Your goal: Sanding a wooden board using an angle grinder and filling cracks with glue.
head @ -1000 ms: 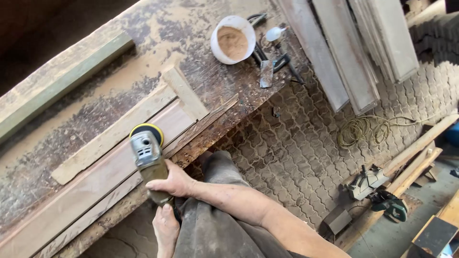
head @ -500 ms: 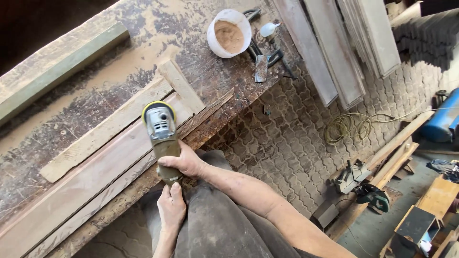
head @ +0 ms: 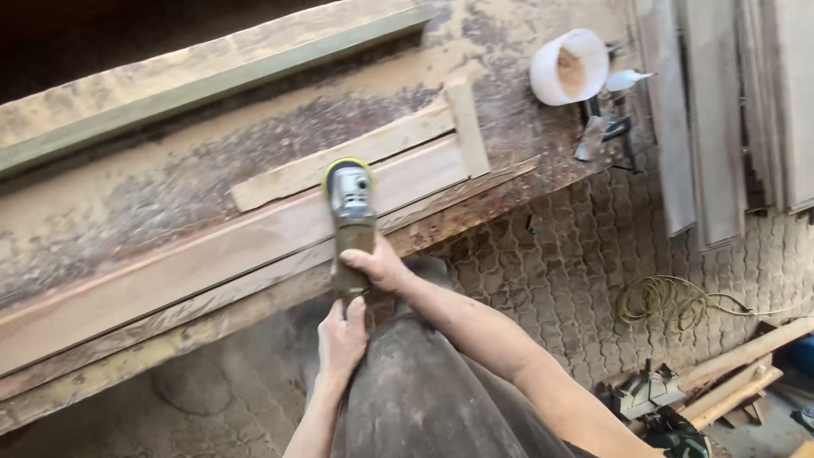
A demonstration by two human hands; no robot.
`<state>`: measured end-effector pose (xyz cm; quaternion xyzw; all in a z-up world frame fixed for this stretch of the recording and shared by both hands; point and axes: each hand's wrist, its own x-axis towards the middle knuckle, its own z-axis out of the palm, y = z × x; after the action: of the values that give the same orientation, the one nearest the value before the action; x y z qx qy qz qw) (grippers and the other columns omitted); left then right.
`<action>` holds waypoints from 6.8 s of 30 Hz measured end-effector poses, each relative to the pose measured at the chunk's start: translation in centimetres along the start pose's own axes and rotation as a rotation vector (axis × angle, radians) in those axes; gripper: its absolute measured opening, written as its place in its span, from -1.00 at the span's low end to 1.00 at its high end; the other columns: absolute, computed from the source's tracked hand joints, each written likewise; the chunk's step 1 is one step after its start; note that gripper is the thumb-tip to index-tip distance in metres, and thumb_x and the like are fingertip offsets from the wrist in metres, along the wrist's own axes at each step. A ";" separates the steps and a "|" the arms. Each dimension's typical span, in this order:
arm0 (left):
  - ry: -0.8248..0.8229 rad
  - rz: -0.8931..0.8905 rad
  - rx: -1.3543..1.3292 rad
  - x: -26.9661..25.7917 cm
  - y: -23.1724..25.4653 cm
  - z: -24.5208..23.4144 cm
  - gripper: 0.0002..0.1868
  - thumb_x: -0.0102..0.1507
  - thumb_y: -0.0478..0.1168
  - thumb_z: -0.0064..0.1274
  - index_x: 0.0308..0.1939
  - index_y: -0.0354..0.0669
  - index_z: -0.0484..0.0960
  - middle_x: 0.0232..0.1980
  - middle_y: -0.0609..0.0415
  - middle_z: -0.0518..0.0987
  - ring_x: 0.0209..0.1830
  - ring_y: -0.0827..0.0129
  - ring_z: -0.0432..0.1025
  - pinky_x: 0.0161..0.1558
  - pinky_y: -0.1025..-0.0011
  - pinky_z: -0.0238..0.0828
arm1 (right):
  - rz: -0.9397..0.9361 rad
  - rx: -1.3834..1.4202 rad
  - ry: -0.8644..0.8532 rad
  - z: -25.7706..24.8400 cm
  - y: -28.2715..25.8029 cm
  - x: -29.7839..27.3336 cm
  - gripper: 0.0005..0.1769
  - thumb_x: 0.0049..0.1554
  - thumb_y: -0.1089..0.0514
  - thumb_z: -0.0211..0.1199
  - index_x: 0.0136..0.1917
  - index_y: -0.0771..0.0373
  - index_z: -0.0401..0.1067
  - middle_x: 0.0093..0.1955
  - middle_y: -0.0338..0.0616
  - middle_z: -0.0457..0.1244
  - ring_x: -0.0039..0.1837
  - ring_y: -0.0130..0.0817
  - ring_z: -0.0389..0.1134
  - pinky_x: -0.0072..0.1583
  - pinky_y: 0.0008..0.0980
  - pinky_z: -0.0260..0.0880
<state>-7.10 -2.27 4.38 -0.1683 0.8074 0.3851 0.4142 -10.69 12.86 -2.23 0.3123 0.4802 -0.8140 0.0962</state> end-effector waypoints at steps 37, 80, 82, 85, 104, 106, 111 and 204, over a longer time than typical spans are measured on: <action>-0.092 0.261 0.095 0.8 6.7 9.1 -0.54 0.35 0.04 -0.04 -0.20 -0.39 0.61 -0.35 -0.27 0.58 -0.24 -0.03 0.44 -0.18 0.07 0.36 | 0.018 0.203 0.188 -9.6 -7.0 -2.4 -0.31 -0.01 0.12 0.49 0.26 0.35 0.21 0.03 0.11 0.32 -0.03 -0.11 0.44 0.01 -0.14 0.59; -0.185 0.199 0.152 0.1 4.6 7.1 -0.24 0.35 0.34 -0.14 0.03 -0.39 0.64 -0.03 -0.47 0.64 0.21 -0.34 0.43 0.20 -0.17 0.37 | -0.036 0.013 0.294 -6.7 -6.2 -4.5 -0.30 0.01 -0.03 0.58 0.26 0.31 0.33 0.10 0.15 0.38 0.15 -0.08 0.42 0.18 -0.10 0.52; -0.214 0.190 0.164 -0.7 7.5 7.8 -0.23 0.33 0.33 -0.10 0.08 -0.42 0.63 0.05 -0.48 0.61 0.25 -0.34 0.41 0.27 -0.16 0.33 | -0.057 -0.013 0.330 -8.8 -5.0 -3.9 -0.33 0.04 -0.01 0.56 0.25 0.33 0.34 0.12 0.17 0.37 0.17 -0.10 0.41 0.21 -0.09 0.50; -0.210 0.176 0.165 0.1 6.4 7.3 -0.29 0.30 0.33 -0.06 0.02 -0.32 0.66 -0.02 -0.40 0.64 0.20 -0.28 0.45 0.21 -0.13 0.36 | -0.101 0.055 0.317 -8.7 -3.0 -3.7 -0.47 0.10 0.05 0.50 0.22 0.28 0.35 0.07 0.05 0.37 0.11 -0.23 0.42 0.13 -0.17 0.53; 0.196 -0.094 -0.204 -4.2 -23.5 -14.3 -0.30 0.50 0.05 -0.39 -0.29 -0.49 0.68 -0.61 -0.19 0.63 -0.61 0.05 0.52 -0.31 0.28 0.46 | 0.289 -0.491 -0.427 23.7 6.4 -6.5 0.07 -0.17 -0.27 0.28 0.37 0.49 0.08 0.17 0.26 0.24 0.10 -0.01 0.41 0.14 -0.14 0.54; 0.225 -0.086 -0.306 -5.4 -22.6 -15.3 -0.31 0.51 0.04 -0.43 -0.28 -0.50 0.64 -0.55 -0.21 0.60 -0.59 0.05 0.49 -0.31 0.27 0.42 | 0.277 -0.549 -0.430 25.4 6.9 -6.6 0.10 -0.23 -0.33 0.25 0.32 0.54 0.14 0.12 0.26 0.27 0.07 0.00 0.42 0.13 -0.16 0.51; 0.216 -0.083 -0.304 -5.5 -21.6 -13.0 -0.22 0.52 0.13 -0.50 -0.22 -0.55 0.60 -0.59 -0.25 0.56 -0.57 0.01 0.44 -0.26 0.28 0.37 | 0.313 -0.614 -0.382 21.4 5.4 -7.4 0.22 -0.32 -0.44 0.17 0.31 0.58 0.16 0.11 0.35 0.30 0.10 0.12 0.41 0.15 -0.11 0.44; 0.029 -0.065 -0.194 -1.3 -12.3 -11.9 -0.49 0.43 0.00 -0.16 -0.24 -0.50 0.56 -0.53 -0.18 0.53 -0.69 0.08 0.53 -0.53 0.26 0.40 | 0.087 -0.260 -0.275 15.7 3.0 -4.3 -0.15 -0.07 -0.09 0.34 0.36 0.37 0.15 0.12 0.09 0.25 0.06 -0.15 0.35 0.14 -0.17 0.48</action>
<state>-5.47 -19.32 3.75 -0.2392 0.7662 0.4455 0.3965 -12.45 -2.51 3.55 0.2034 0.5499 -0.7751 0.2355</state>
